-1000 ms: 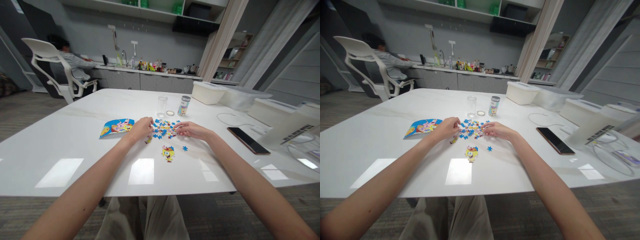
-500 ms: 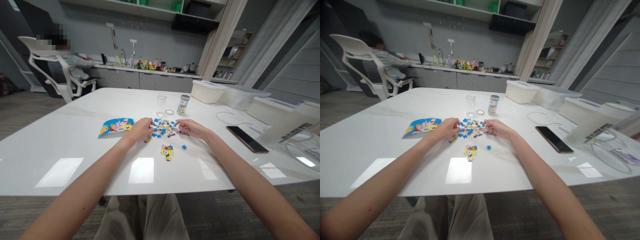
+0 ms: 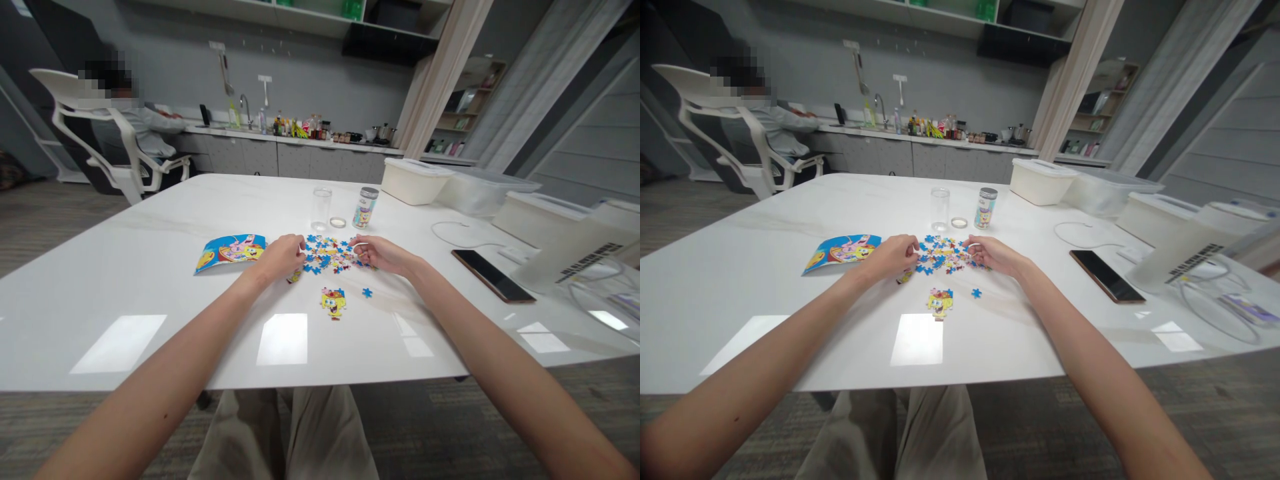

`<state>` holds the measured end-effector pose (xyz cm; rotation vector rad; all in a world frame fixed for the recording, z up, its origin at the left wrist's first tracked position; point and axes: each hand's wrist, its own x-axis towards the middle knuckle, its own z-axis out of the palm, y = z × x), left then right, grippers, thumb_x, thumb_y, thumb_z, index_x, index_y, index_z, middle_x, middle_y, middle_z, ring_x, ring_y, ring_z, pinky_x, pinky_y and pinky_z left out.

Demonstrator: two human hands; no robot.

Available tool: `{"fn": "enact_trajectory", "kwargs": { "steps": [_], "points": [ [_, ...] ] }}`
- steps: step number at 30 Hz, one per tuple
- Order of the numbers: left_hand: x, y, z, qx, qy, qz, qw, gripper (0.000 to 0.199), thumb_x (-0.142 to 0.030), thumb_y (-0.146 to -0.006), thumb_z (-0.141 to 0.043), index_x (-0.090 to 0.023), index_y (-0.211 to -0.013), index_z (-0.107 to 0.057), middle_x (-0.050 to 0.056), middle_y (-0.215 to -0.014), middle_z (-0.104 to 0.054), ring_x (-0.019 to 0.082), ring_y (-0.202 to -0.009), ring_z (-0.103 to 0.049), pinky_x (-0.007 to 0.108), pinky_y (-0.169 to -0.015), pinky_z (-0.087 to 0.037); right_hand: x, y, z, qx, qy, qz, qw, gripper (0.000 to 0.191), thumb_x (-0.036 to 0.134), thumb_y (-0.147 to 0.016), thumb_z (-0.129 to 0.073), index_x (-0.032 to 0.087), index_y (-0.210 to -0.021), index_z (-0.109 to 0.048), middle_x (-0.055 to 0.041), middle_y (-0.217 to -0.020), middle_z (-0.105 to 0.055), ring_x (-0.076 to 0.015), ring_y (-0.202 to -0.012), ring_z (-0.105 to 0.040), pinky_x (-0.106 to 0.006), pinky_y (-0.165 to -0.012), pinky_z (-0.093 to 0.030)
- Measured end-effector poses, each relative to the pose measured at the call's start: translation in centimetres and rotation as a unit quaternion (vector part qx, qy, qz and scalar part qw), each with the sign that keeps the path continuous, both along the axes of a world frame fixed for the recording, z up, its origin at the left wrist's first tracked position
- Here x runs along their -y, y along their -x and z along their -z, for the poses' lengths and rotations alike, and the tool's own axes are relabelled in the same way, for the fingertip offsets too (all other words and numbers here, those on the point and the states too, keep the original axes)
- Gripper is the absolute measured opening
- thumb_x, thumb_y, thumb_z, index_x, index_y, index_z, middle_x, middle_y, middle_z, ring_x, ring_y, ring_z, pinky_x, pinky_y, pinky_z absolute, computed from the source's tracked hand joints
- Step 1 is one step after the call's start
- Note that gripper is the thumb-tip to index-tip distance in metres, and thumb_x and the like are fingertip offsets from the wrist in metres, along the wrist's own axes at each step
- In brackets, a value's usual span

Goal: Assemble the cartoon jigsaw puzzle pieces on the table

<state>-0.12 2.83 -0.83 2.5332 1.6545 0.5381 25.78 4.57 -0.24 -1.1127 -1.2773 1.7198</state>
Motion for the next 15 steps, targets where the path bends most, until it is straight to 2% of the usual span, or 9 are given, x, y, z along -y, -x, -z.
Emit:
{"fn": "enact_trajectory", "kwargs": {
  "steps": [2, 3, 4, 7, 9, 12, 14, 15],
  "points": [
    [0.03, -0.03, -0.02, 0.001, 0.002, 0.002, 1.0, 0.016, -0.015, -0.076, -0.049, -0.018, -0.088, -0.06, 0.003, -0.078, -0.063, 0.018, -0.077, -0.058, 0.028, -0.066, -0.041, 0.05, -0.03, -0.07, 0.002, 0.018, -0.012, 1.0, 0.013, 0.021, -0.09, -0.05, 0.014, -0.083, -0.059, -0.0022, -0.066, -0.061, -0.0088, -0.055, -0.054, -0.02, -0.056, -0.047],
    [0.04, -0.04, -0.03, 0.001, 0.001, 0.002, 1.0, 0.015, -0.015, -0.076, -0.049, -0.018, -0.087, -0.06, 0.003, -0.078, -0.063, 0.018, -0.077, -0.058, 0.028, -0.066, -0.041, 0.08, -0.11, -0.11, 0.011, 0.023, -0.02, 0.999, 0.014, 0.021, -0.09, -0.049, 0.015, -0.08, -0.057, -0.0013, -0.062, -0.06, -0.0088, -0.052, -0.052, -0.02, -0.054, -0.046],
    [0.04, -0.04, -0.03, -0.001, 0.001, 0.003, 1.0, 0.015, -0.016, -0.076, -0.049, -0.018, -0.087, -0.06, 0.003, -0.078, -0.063, 0.018, -0.077, -0.058, 0.028, -0.067, -0.041, 0.12, -0.22, -0.16, 0.021, 0.024, -0.031, 0.999, 0.017, 0.023, -0.09, -0.048, 0.016, -0.075, -0.054, 0.0013, -0.055, -0.055, -0.0078, -0.045, -0.046, -0.019, -0.049, -0.043],
    [0.07, -0.03, -0.04, -0.008, -0.004, 0.0, 1.0, 0.016, -0.015, -0.076, -0.049, -0.018, -0.087, -0.06, 0.003, -0.079, -0.063, 0.019, -0.078, -0.058, 0.028, -0.068, -0.041, 0.18, -0.62, -0.34, 0.036, 0.009, -0.055, 0.998, 0.028, 0.031, -0.092, -0.045, 0.019, -0.067, -0.045, 0.01, -0.037, -0.029, -0.0052, -0.032, -0.019, -0.017, -0.034, -0.022],
    [0.12, -0.02, -0.05, -0.011, -0.002, 0.0, 1.0, 0.016, -0.014, -0.075, -0.049, -0.018, -0.086, -0.06, 0.003, -0.08, -0.063, 0.019, -0.079, -0.058, 0.028, -0.069, -0.042, 0.16, -0.76, -0.44, 0.027, -0.003, -0.055, 0.998, 0.027, 0.031, -0.091, -0.046, 0.019, -0.067, -0.046, 0.0112, -0.036, -0.025, -0.0049, -0.032, -0.014, -0.017, -0.033, -0.016],
    [0.13, -0.03, -0.03, -0.013, 0.003, 0.003, 1.0, 0.016, -0.014, -0.076, -0.049, -0.019, -0.086, -0.06, 0.003, -0.079, -0.063, 0.019, -0.079, -0.058, 0.028, -0.07, -0.042, 0.1, -0.66, -0.46, 0.03, 0.005, -0.044, 0.999, 0.016, 0.025, -0.086, -0.052, 0.017, -0.071, -0.051, 0.0094, -0.039, -0.033, -0.0045, -0.033, -0.024, -0.017, -0.034, -0.022],
    [0.06, -0.03, 0.01, -0.014, 0.0, 0.003, 1.0, 0.016, -0.015, -0.076, -0.049, -0.019, -0.087, -0.06, 0.003, -0.08, -0.063, 0.019, -0.079, -0.058, 0.028, -0.069, -0.042, 0.11, -0.48, -0.42, 0.031, 0.001, -0.026, 0.999, 0.004, 0.015, -0.08, -0.058, 0.016, -0.077, -0.055, 0.0054, -0.048, -0.049, -0.005, -0.039, -0.04, -0.016, -0.04, -0.034],
    [0.02, -0.03, 0.02, -0.014, -0.002, 0.002, 1.0, 0.016, -0.015, -0.076, -0.049, -0.019, -0.087, -0.06, 0.003, -0.08, -0.063, 0.019, -0.079, -0.058, 0.028, -0.068, -0.042, 0.15, -0.39, -0.39, 0.029, -0.004, -0.019, 0.999, 0.007, 0.01, -0.076, -0.06, 0.015, -0.08, -0.057, 0.0025, -0.056, -0.057, -0.0059, -0.045, -0.049, -0.016, -0.045, -0.041]
  ]
}}
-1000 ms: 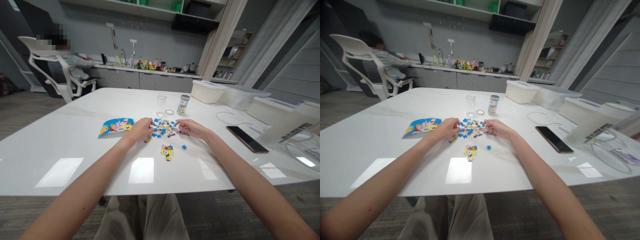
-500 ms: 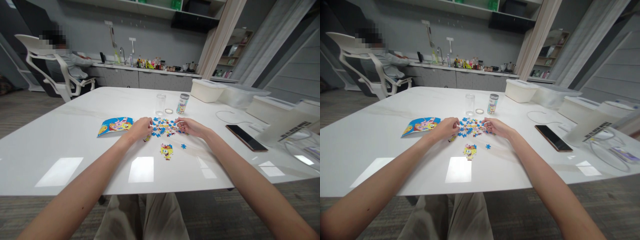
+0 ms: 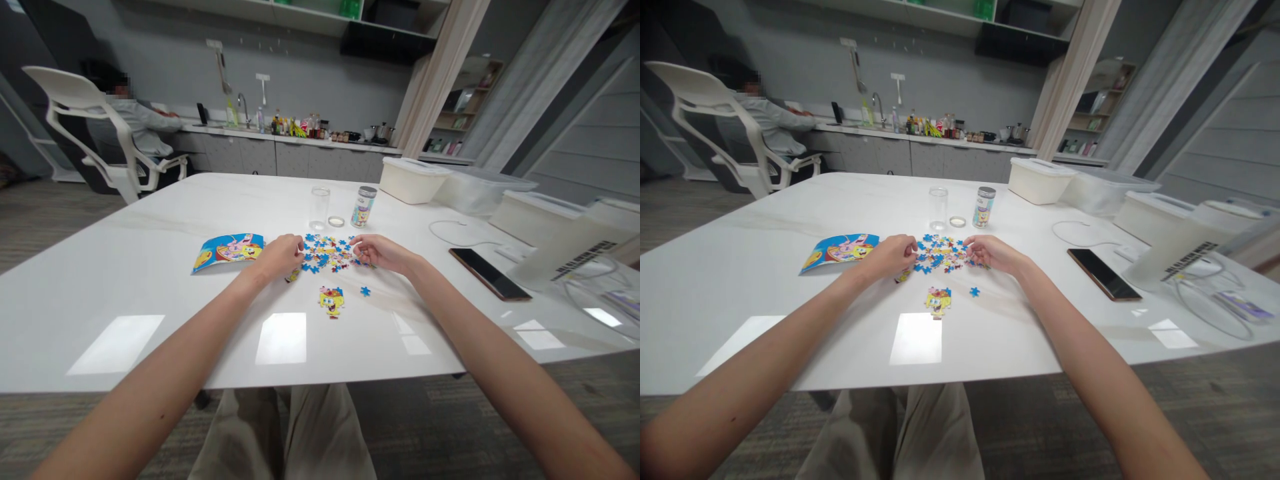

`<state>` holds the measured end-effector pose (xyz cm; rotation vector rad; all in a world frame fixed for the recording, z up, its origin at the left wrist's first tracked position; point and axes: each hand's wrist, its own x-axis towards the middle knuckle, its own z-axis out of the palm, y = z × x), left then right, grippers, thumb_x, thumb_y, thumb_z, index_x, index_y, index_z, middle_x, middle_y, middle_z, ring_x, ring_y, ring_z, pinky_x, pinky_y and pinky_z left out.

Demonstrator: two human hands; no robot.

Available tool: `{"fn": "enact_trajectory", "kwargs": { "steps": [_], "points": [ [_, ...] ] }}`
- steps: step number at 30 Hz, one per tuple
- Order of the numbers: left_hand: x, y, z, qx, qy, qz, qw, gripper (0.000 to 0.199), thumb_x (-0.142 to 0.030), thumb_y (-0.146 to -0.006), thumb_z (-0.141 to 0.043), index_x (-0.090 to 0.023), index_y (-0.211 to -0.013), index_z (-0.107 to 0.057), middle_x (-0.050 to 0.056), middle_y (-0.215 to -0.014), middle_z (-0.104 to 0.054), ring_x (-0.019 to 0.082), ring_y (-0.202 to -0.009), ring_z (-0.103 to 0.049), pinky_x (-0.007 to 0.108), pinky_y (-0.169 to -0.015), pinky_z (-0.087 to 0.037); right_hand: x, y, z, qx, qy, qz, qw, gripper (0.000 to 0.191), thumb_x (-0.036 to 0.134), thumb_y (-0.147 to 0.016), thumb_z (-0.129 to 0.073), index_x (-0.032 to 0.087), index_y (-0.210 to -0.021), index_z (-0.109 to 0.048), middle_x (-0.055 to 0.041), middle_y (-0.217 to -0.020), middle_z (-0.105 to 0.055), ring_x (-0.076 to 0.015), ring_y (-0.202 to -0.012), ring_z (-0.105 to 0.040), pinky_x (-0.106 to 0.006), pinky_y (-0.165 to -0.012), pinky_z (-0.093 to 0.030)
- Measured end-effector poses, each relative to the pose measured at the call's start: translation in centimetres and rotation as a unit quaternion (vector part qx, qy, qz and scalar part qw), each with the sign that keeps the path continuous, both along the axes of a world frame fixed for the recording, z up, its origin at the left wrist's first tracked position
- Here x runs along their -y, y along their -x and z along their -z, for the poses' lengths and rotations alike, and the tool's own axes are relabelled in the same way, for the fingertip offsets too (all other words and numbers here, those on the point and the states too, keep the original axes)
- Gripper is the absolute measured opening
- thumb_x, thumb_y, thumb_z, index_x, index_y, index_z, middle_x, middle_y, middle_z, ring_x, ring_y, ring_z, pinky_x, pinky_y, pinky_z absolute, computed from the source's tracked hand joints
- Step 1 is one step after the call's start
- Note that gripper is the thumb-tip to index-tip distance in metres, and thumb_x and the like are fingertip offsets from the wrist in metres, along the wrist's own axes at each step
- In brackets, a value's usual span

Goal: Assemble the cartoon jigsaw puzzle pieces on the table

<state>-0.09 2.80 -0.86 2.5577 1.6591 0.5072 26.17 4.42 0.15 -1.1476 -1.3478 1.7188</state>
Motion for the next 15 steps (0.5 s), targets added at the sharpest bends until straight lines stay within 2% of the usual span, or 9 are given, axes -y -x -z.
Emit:
{"fn": "enact_trajectory", "kwargs": {
  "steps": [2, 5, 10, 15],
  "points": [
    [-0.05, 0.0, -0.01, 0.0, -0.002, -0.001, 1.0, 0.016, -0.015, -0.076, -0.049, -0.019, -0.087, -0.06, 0.003, -0.08, -0.063, 0.019, -0.079, -0.058, 0.028, -0.068, -0.041, 0.11, 0.11, 0.04, -0.01, -0.015, 0.001, 1.0, 0.019, 0.002, -0.07, -0.063, 0.014, -0.084, -0.06, -0.0029, -0.074, -0.068, -0.0092, -0.064, -0.063, -0.019, -0.061, -0.05],
    [0.03, -0.03, -0.08, 0.0, 0.003, -0.002, 1.0, 0.015, -0.016, -0.076, -0.048, -0.019, -0.086, -0.06, 0.003, -0.08, -0.063, 0.018, -0.079, -0.058, 0.027, -0.068, -0.041, 0.21, 0.04, 0.06, -0.016, -0.03, -0.006, 0.999, 0.021, 0.002, -0.069, -0.068, 0.014, -0.085, -0.061, -0.006, -0.088, -0.071, -0.0125, -0.081, -0.067, -0.022, -0.075, -0.053],
    [0.23, -0.07, -0.1, 0.0, 0.003, 0.0, 1.0, 0.016, -0.015, -0.076, -0.048, -0.019, -0.087, -0.06, 0.004, -0.08, -0.063, 0.019, -0.079, -0.058, 0.028, -0.068, -0.041, 0.09, -0.25, 0.08, 0.021, -0.041, 0.014, 0.999, 0.019, 0.013, -0.072, -0.074, 0.016, -0.087, -0.063, -0.0023, -0.079, -0.07, -0.0081, -0.063, -0.062, -0.02, -0.062, -0.052],
    [0.25, -0.15, -0.1, 0.0, 0.005, -0.004, 1.0, 0.015, -0.016, -0.076, -0.049, -0.019, -0.086, -0.06, 0.004, -0.08, -0.065, 0.019, -0.079, -0.059, 0.027, -0.068, -0.042, -0.08, -0.22, 0.26, -0.003, -0.043, 0.019, 0.999, 0.021, 0.007, -0.069, -0.075, 0.016, -0.084, -0.064, -0.0006, -0.076, -0.068, -0.0079, -0.068, -0.062, -0.019, -0.067, -0.052]
  ]
}}
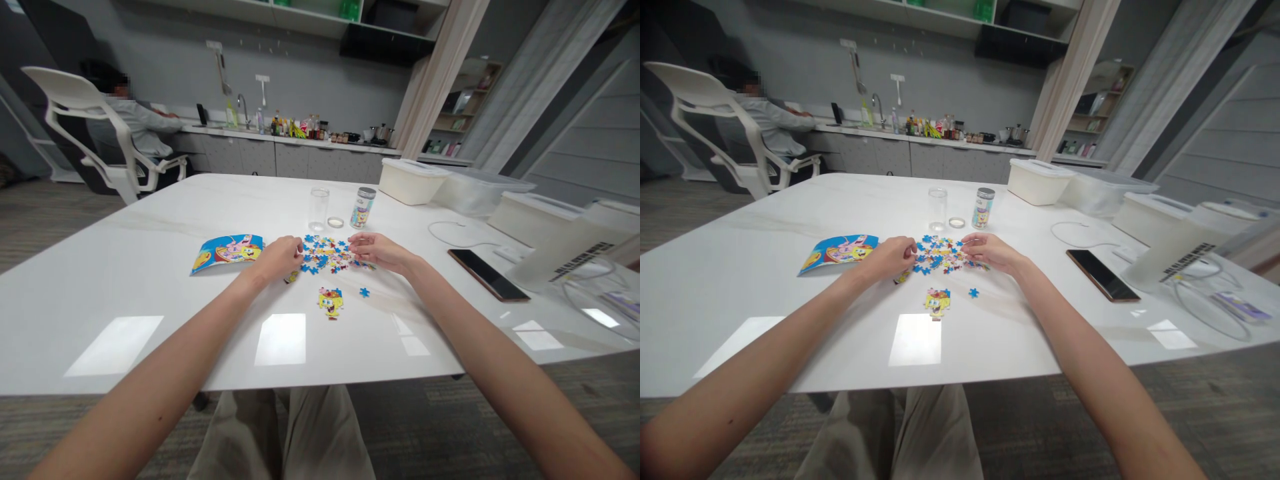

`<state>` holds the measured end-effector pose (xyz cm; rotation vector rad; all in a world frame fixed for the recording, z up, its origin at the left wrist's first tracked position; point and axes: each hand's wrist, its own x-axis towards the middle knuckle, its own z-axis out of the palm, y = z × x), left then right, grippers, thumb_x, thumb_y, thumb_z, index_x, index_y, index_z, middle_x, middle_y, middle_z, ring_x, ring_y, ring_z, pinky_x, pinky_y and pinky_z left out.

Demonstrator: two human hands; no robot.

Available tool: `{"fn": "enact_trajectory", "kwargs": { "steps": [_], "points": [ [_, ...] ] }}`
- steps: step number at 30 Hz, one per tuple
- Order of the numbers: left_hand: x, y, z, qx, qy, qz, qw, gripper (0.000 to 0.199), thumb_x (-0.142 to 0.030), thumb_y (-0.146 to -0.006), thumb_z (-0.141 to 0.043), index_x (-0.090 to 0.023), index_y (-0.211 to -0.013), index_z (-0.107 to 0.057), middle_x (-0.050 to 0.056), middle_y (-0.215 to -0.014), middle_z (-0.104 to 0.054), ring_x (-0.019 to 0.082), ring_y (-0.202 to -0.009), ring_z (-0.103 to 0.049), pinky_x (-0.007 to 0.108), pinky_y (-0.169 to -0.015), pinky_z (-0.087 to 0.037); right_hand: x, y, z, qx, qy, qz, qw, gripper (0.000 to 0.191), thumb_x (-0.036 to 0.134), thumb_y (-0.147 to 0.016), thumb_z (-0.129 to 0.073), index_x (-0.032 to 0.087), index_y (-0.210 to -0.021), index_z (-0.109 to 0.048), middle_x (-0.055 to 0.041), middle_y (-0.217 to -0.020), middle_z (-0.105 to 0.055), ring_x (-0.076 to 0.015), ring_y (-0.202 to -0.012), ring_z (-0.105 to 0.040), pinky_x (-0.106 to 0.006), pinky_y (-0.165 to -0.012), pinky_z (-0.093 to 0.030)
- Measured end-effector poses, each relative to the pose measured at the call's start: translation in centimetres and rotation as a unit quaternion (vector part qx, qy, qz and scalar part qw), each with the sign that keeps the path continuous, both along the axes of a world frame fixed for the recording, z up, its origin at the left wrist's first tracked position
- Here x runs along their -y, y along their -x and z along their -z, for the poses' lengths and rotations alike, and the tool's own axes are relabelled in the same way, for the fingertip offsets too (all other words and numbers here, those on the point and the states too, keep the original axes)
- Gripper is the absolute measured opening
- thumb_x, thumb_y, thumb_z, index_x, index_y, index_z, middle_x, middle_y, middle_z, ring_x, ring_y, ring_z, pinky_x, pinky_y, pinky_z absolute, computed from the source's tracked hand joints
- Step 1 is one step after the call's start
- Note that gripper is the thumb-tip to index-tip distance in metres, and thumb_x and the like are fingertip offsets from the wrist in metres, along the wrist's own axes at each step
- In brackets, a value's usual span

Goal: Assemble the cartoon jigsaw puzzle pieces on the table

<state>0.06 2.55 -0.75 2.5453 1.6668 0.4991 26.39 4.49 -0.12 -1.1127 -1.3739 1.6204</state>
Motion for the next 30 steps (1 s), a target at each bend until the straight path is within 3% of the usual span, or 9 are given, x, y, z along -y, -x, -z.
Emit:
{"fn": "enact_trajectory", "kwargs": {
  "steps": [5, 9, 12, 14, 17, 22, 27, 30],
  "points": [
    [-0.1, 0.3, -0.5, 0.059, 0.046, 0.015, 0.997, 0.016, -0.015, -0.075, -0.051, -0.018, -0.088, -0.061, 0.001, -0.072, -0.067, 0.015, -0.071, -0.061, 0.025, -0.064, -0.043, -0.3, 0.0, 0.4, -0.005, 0.007, 0.011, 1.0, 0.012, 0.01, -0.075, -0.072, 0.015, -0.084, -0.065, -0.0016, -0.076, -0.068, -0.0067, -0.067, -0.061, -0.016, -0.066, -0.052],
    [-0.2, 0.8, -0.8, 0.127, 0.109, 0.044, 0.985, 0.021, -0.024, -0.071, -0.064, -0.019, -0.091, -0.06, -0.001, -0.078, -0.07, 0.013, -0.068, -0.064, 0.023, -0.065, -0.046, -0.5, -0.1, 0.6, -0.014, 0.015, 0.017, 1.0, 0.008, 0.009, -0.076, -0.071, 0.013, -0.079, -0.066, -0.0017, -0.075, -0.067, -0.0063, -0.068, -0.062, -0.014, -0.067, -0.053],
    [-0.3, 1.0, -0.7, 0.138, 0.122, 0.052, 0.982, 0.023, -0.023, -0.068, -0.067, -0.018, -0.09, -0.061, -0.001, -0.079, -0.071, 0.012, -0.067, -0.064, 0.023, -0.064, -0.047, -0.5, -0.1, 0.5, 0.002, 0.032, 0.028, 0.999, 0.006, 0.01, -0.078, -0.07, 0.013, -0.078, -0.065, 0.001, -0.065, -0.063, -0.0043, -0.055, -0.058, -0.013, -0.056, -0.051],
    [-0.3, 0.9, -0.6, 0.127, 0.113, 0.05, 0.984, 0.02, -0.018, -0.07, -0.063, -0.018, -0.089, -0.061, -0.001, -0.076, -0.07, 0.012, -0.066, -0.064, 0.023, -0.064, -0.047, -0.4, 0.0, 0.5, 0.002, 0.028, 0.028, 0.999, 0.009, 0.008, -0.076, -0.071, 0.014, -0.078, -0.065, 0.0006, -0.067, -0.064, -0.0049, -0.058, -0.059, -0.014, -0.057, -0.052],
    [-0.3, 0.8, -0.6, 0.112, 0.103, 0.051, 0.987, 0.018, -0.014, -0.07, -0.06, -0.018, -0.088, -0.061, -0.001, -0.074, -0.069, 0.013, -0.068, -0.064, 0.024, -0.067, -0.047, -0.2, 0.2, 0.5, -0.006, 0.012, 0.008, 1.0, 0.014, 0.006, -0.071, -0.074, 0.013, -0.079, -0.065, -0.0025, -0.077, -0.068, -0.0079, -0.069, -0.064, -0.017, -0.067, -0.054],
    [-0.3, 1.0, -0.7, 0.133, 0.13, 0.067, 0.98, 0.021, -0.016, -0.068, -0.062, -0.018, -0.089, -0.061, -0.001, -0.075, -0.068, 0.013, -0.067, -0.064, 0.024, -0.067, -0.049, 0.0, 0.5, 0.5, 0.021, -0.019, -0.021, 0.999, 0.018, 0.021, -0.07, -0.078, 0.013, -0.081, -0.065, 0.0031, -0.064, -0.061, -0.0024, -0.046, -0.048, -0.015, -0.044, -0.041],
    [-0.6, 1.3, -0.3, 0.128, 0.135, 0.089, 0.979, 0.016, -0.015, -0.067, -0.059, -0.018, -0.082, -0.064, -0.001, -0.072, -0.066, 0.014, -0.069, -0.063, 0.024, -0.066, -0.05, 0.2, 1.0, 0.9, 0.034, -0.09, -0.052, 0.994, 0.031, 0.031, -0.067, -0.079, 0.013, -0.087, -0.063, 0.0006, -0.071, -0.065, -0.0073, -0.059, -0.057, -0.019, -0.054, -0.043],
    [-0.5, 0.9, -0.2, 0.111, 0.124, 0.113, 0.979, 0.02, -0.012, -0.065, -0.056, -0.017, -0.082, -0.065, -0.001, -0.073, -0.066, 0.014, -0.069, -0.062, 0.024, -0.067, -0.049, 0.2, 1.6, 1.4, 0.045, -0.123, -0.08, 0.988, 0.032, 0.038, -0.07, -0.075, 0.013, -0.086, -0.062, 0.0019, -0.063, -0.063, -0.0069, -0.052, -0.051, -0.02, -0.05, -0.039]
  ]
}}
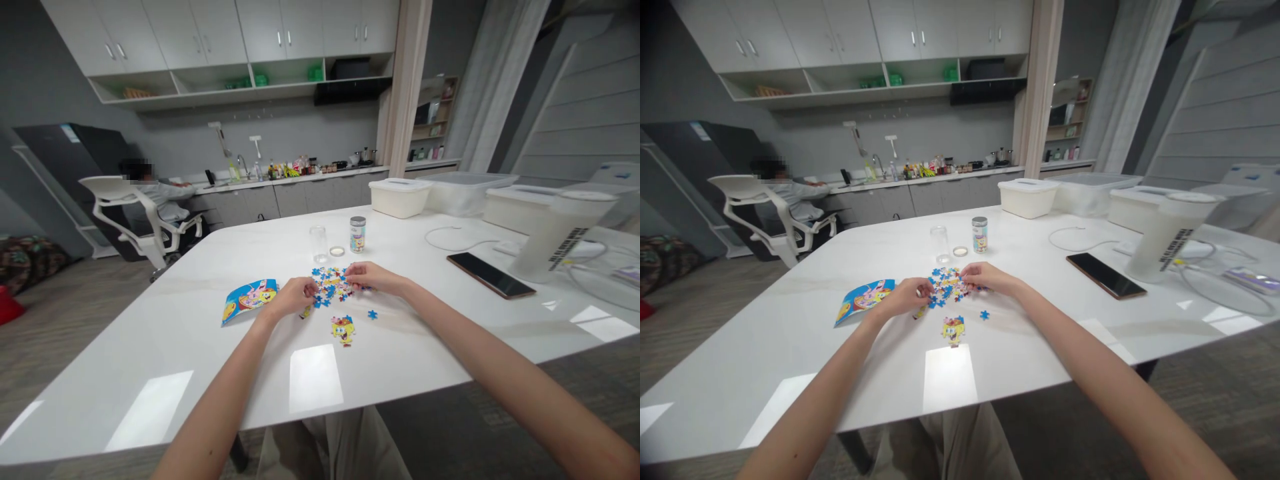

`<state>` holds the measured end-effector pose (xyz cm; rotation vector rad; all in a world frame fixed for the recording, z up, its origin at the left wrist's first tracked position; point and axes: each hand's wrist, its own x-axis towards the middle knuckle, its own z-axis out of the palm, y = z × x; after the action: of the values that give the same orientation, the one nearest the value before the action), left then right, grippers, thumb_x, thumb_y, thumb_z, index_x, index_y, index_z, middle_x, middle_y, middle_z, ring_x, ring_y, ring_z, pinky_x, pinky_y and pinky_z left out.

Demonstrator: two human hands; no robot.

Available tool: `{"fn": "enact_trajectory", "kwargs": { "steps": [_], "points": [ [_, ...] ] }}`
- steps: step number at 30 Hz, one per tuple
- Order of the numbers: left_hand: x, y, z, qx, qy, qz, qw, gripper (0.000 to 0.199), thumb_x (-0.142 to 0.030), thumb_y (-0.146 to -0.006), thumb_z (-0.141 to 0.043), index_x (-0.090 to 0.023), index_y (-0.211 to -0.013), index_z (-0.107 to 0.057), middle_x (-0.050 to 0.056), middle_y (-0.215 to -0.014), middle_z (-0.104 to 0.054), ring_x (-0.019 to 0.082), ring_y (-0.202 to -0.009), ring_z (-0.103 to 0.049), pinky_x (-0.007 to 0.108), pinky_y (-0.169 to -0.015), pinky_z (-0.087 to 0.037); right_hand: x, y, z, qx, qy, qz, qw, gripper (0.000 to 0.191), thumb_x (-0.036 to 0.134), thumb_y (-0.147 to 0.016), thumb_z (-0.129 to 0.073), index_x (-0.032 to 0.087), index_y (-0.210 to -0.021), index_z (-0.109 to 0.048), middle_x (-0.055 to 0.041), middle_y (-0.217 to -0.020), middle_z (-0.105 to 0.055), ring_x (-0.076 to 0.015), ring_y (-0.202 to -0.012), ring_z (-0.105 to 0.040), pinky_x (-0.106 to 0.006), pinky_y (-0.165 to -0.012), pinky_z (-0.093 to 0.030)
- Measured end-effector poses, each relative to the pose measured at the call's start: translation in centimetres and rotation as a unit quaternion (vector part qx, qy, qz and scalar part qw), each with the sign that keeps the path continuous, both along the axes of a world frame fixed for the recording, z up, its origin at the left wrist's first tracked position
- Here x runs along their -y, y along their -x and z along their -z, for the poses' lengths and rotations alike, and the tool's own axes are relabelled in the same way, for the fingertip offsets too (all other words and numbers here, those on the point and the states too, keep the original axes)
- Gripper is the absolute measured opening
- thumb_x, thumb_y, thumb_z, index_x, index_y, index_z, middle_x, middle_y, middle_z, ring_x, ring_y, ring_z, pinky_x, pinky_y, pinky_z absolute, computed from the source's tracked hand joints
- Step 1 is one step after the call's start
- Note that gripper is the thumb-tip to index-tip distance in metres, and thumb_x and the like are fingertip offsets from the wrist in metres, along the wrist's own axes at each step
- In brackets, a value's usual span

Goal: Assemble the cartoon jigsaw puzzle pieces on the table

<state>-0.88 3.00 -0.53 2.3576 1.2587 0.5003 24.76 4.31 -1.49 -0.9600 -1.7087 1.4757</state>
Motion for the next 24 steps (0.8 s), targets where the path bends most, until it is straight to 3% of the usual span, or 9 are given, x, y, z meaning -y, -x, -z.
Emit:
{"fn": "enact_trajectory", "kwargs": {
  "steps": [5, 10, 16, 19, 24],
  "points": [
    [0.3, -0.6, -0.7, -0.044, -0.075, 0.062, 0.994, 0.021, -0.01, -0.071, -0.052, -0.019, -0.084, -0.065, 0.001, -0.083, -0.067, 0.013, -0.077, -0.061, 0.023, -0.073, -0.049, 0.2, 0.7, 0.3, -0.05, -0.052, 0.033, 0.997, 0.041, 0.032, -0.064, -0.078, 0.015, -0.097, -0.06, -0.0017, -0.083, -0.066, -0.0093, -0.061, -0.059, -0.021, -0.054, -0.044],
    [1.2, 0.3, -1.6, -0.065, -0.11, 0.01, 0.992, 0.015, -0.012, -0.075, -0.052, -0.021, -0.078, -0.064, 0.001, -0.077, -0.066, 0.015, -0.073, -0.062, 0.026, -0.07, -0.049, 2.6, 0.6, 1.6, -0.022, -0.079, 0.116, 0.99, 0.028, 0.026, -0.063, -0.075, 0.017, -0.084, -0.059, 0.0002, -0.074, -0.062, -0.0119, -0.06, -0.059, -0.025, -0.057, -0.048],
    [4.4, 0.9, 0.2, -0.058, -0.202, -0.091, 0.973, 0.022, -0.014, -0.088, -0.041, -0.019, -0.093, -0.062, 0.012, -0.106, -0.062, 0.024, -0.101, -0.057, 0.041, -0.093, -0.039, 5.1, 0.0, 3.3, -0.004, -0.171, 0.281, 0.944, 0.013, 0.026, -0.064, -0.064, 0.02, -0.074, -0.057, -0.0012, -0.078, -0.062, -0.0164, -0.072, -0.058, -0.031, -0.065, -0.049],
    [5.0, 1.2, 1.0, -0.05, -0.211, -0.103, 0.971, 0.02, -0.016, -0.091, -0.041, -0.02, -0.097, -0.06, 0.01, -0.106, -0.063, 0.023, -0.1, -0.058, 0.039, -0.092, -0.039, 5.5, 0.0, 3.3, 0.009, -0.187, 0.296, 0.937, 0.011, 0.022, -0.062, -0.062, 0.02, -0.072, -0.056, -0.0024, -0.081, -0.063, -0.0181, -0.079, -0.059, -0.033, -0.073, -0.049],
    [4.7, 2.2, 0.9, -0.036, -0.206, -0.11, 0.972, 0.016, -0.018, -0.093, -0.042, -0.021, -0.092, -0.058, 0.006, -0.098, -0.065, 0.017, -0.091, -0.061, 0.031, -0.084, -0.042, 5.8, 0.1, 2.9, 0.024, -0.205, 0.289, 0.935, 0.011, 0.015, -0.061, -0.057, 0.019, -0.071, -0.057, -0.0012, -0.073, -0.063, -0.0176, -0.075, -0.059, -0.034, -0.076, -0.048]
  ]
}}
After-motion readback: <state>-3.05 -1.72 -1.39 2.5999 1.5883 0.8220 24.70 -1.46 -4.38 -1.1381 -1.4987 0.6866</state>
